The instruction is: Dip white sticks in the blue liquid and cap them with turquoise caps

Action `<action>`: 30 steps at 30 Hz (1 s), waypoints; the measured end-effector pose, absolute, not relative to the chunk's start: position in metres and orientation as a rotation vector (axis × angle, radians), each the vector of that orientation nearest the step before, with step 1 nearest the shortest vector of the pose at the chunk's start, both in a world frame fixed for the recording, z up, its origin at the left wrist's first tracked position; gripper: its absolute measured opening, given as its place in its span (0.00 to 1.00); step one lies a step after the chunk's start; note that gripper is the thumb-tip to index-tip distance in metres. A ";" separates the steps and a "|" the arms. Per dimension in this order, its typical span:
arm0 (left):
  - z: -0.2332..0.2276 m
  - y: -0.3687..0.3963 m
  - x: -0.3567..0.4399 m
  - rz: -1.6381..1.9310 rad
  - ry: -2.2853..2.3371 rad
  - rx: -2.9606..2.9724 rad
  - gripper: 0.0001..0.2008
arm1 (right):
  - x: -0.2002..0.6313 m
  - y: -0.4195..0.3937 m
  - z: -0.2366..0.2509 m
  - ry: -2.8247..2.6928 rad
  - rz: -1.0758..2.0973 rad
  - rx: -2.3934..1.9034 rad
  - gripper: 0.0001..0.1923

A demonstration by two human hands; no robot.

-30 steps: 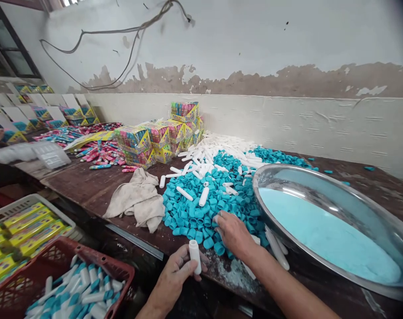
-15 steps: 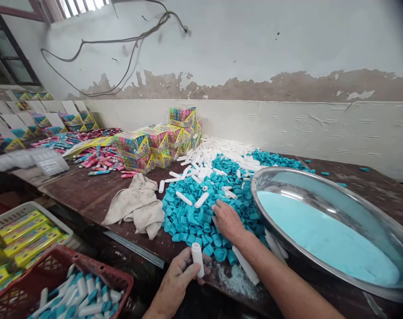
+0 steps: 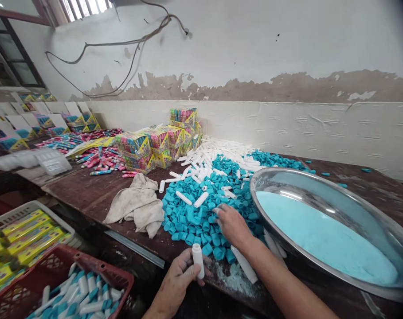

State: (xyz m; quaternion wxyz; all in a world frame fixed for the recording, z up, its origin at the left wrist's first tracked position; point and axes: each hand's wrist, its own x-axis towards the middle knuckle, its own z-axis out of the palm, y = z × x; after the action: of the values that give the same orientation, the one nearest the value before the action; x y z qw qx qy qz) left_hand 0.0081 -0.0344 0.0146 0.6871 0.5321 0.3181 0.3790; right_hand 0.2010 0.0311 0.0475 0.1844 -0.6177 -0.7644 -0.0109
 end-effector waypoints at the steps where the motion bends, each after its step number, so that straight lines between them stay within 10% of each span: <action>1: 0.014 -0.035 0.007 0.853 0.707 1.184 0.14 | 0.198 0.033 0.047 -2.195 -0.035 -1.723 0.11; 15: 0.015 -0.041 0.005 0.828 0.716 1.208 0.14 | 0.218 -0.008 0.060 -1.425 1.137 -1.278 0.09; 30: 0.019 -0.047 0.015 0.605 0.591 1.260 0.11 | 0.203 -0.060 0.051 -1.324 1.355 -1.255 0.12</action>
State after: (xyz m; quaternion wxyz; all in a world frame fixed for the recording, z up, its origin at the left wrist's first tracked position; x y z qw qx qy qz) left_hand 0.0151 -0.0468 0.0195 0.7257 0.5712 0.2682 0.2743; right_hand 0.2027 -0.0600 0.0506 0.4211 -0.5008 -0.5286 0.5408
